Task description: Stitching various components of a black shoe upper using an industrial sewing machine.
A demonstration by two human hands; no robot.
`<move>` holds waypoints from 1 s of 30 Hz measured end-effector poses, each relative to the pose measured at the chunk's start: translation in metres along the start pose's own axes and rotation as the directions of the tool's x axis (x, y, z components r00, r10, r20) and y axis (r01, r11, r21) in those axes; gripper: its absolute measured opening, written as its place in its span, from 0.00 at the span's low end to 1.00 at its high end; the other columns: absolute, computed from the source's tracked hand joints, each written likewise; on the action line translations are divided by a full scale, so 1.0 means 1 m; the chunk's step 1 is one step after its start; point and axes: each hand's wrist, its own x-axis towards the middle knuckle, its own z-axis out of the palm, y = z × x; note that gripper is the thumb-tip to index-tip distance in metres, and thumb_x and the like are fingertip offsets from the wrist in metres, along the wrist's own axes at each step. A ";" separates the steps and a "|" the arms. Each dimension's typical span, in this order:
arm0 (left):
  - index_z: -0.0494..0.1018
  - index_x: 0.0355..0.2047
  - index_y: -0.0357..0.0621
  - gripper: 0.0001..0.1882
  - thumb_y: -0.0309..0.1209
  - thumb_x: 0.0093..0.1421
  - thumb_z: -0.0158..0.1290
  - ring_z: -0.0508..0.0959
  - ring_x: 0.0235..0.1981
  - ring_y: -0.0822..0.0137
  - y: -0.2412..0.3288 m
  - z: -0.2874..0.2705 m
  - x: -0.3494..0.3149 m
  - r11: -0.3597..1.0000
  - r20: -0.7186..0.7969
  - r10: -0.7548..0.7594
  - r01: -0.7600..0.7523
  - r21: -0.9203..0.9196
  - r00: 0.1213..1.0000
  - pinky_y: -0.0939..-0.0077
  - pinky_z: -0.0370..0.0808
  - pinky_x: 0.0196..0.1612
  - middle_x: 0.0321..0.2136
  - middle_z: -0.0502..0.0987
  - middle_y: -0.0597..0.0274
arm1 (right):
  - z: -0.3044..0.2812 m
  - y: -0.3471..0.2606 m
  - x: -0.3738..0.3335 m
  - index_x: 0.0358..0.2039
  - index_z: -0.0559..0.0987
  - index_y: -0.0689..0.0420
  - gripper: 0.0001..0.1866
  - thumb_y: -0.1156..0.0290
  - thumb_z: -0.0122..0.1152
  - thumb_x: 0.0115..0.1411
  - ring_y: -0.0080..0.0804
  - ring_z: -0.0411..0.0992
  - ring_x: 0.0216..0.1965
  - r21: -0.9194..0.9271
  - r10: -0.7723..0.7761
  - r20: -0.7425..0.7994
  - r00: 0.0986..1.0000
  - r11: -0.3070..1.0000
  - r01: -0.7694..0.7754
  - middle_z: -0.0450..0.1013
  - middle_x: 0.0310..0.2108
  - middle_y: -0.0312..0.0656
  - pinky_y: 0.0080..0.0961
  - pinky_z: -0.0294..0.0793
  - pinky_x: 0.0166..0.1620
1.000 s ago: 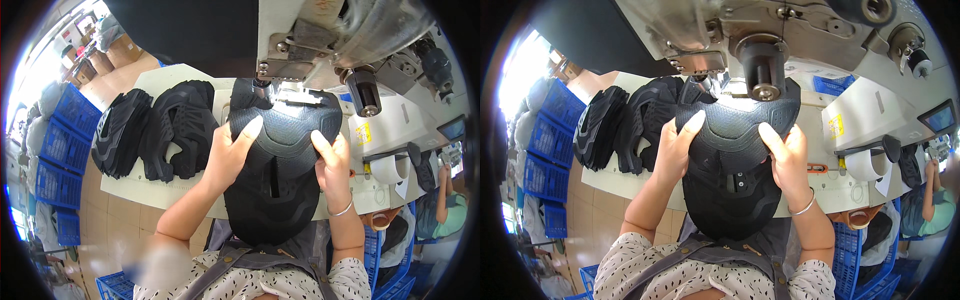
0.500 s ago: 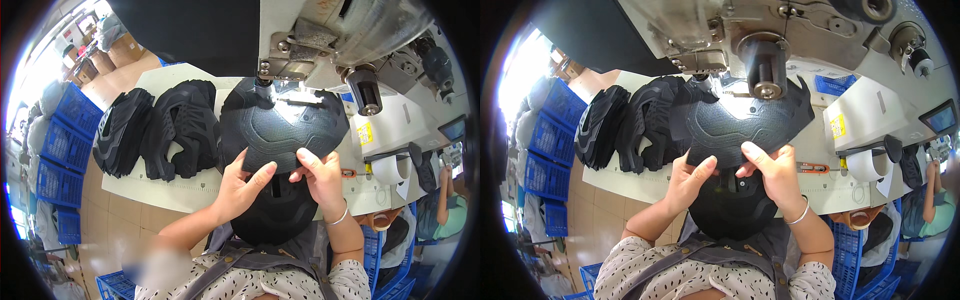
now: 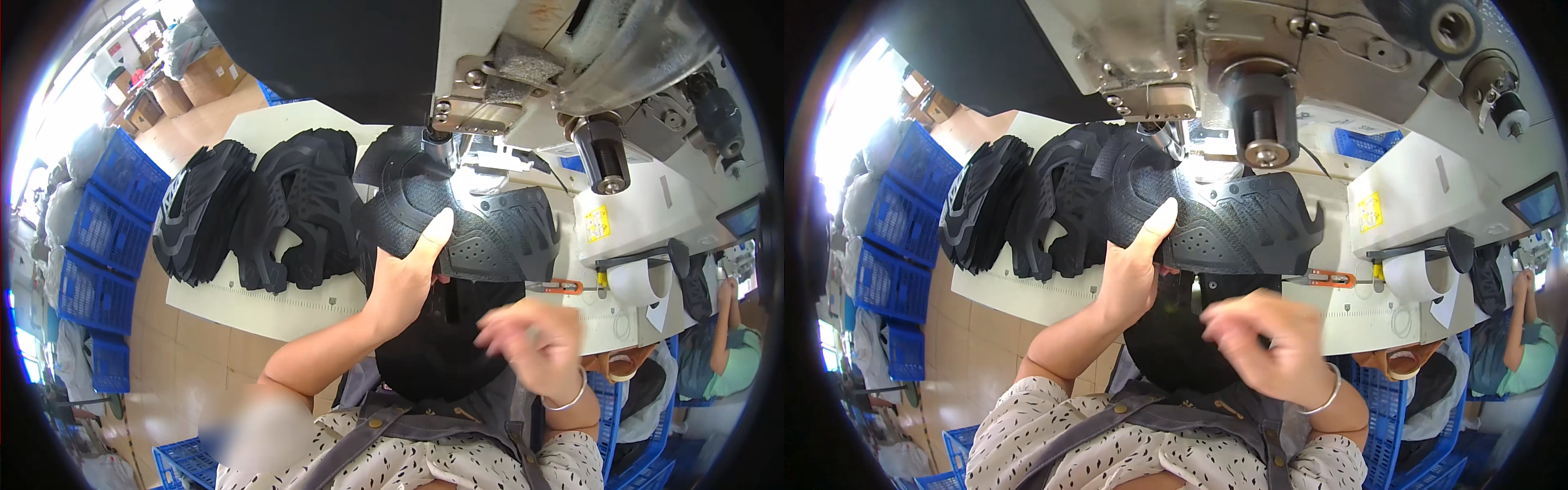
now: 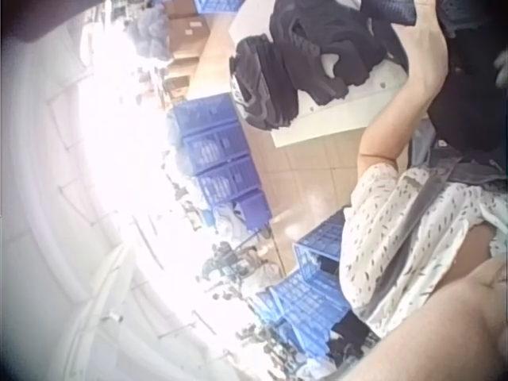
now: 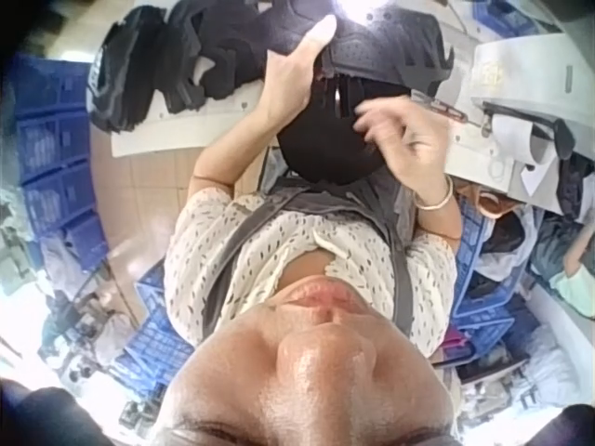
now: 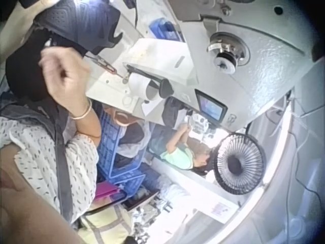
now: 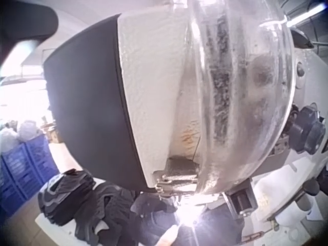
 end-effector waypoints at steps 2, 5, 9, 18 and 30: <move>0.70 0.28 0.42 0.09 0.35 0.57 0.51 0.68 0.16 0.77 0.005 -0.002 0.001 0.998 0.016 -0.052 0.053 -0.039 0.999 0.82 0.64 0.18 0.19 0.70 0.68 | -0.012 0.010 0.008 0.34 0.75 0.63 0.07 0.75 0.53 0.55 0.28 0.72 0.27 -0.302 -0.299 -0.356 0.885 0.933 0.194 0.73 0.28 0.44 0.19 0.69 0.33; 0.70 0.25 0.44 0.09 0.36 0.56 0.52 0.67 0.14 0.77 0.005 0.002 0.003 0.986 0.009 -0.149 0.150 -0.070 0.989 0.84 0.62 0.17 0.17 0.70 0.70 | -0.045 0.033 0.039 0.41 0.71 0.63 0.11 0.76 0.52 0.56 0.26 0.70 0.36 -0.589 -0.334 -0.383 0.861 0.806 0.050 0.72 0.34 0.44 0.21 0.67 0.42; 0.70 0.24 0.47 0.08 0.36 0.56 0.52 0.67 0.14 0.78 0.010 0.002 0.005 0.977 -0.006 -0.165 0.163 -0.136 0.986 0.84 0.62 0.17 0.16 0.70 0.71 | -0.049 0.049 0.051 0.44 0.69 0.63 0.14 0.76 0.52 0.57 0.22 0.69 0.35 0.214 0.117 -0.233 0.965 0.975 -0.067 0.73 0.35 0.43 0.19 0.68 0.41; 0.70 0.23 0.50 0.08 0.36 0.56 0.53 0.65 0.14 0.80 0.009 0.004 0.011 0.933 0.002 -0.272 0.264 -0.245 0.962 0.86 0.58 0.16 0.17 0.69 0.73 | -0.048 0.036 0.058 0.46 0.70 0.65 0.15 0.78 0.53 0.56 0.19 0.70 0.35 0.257 0.066 -0.315 0.947 0.966 0.019 0.74 0.35 0.41 0.14 0.69 0.40; 0.69 0.22 0.49 0.08 0.34 0.56 0.53 0.64 0.12 0.82 0.014 0.006 0.016 0.980 0.023 -0.141 0.143 -0.141 0.990 0.88 0.59 0.15 0.15 0.68 0.74 | -0.048 0.042 0.060 0.45 0.70 0.65 0.15 0.78 0.53 0.56 0.18 0.71 0.34 0.258 0.052 -0.314 0.948 0.965 0.033 0.74 0.34 0.40 0.14 0.69 0.39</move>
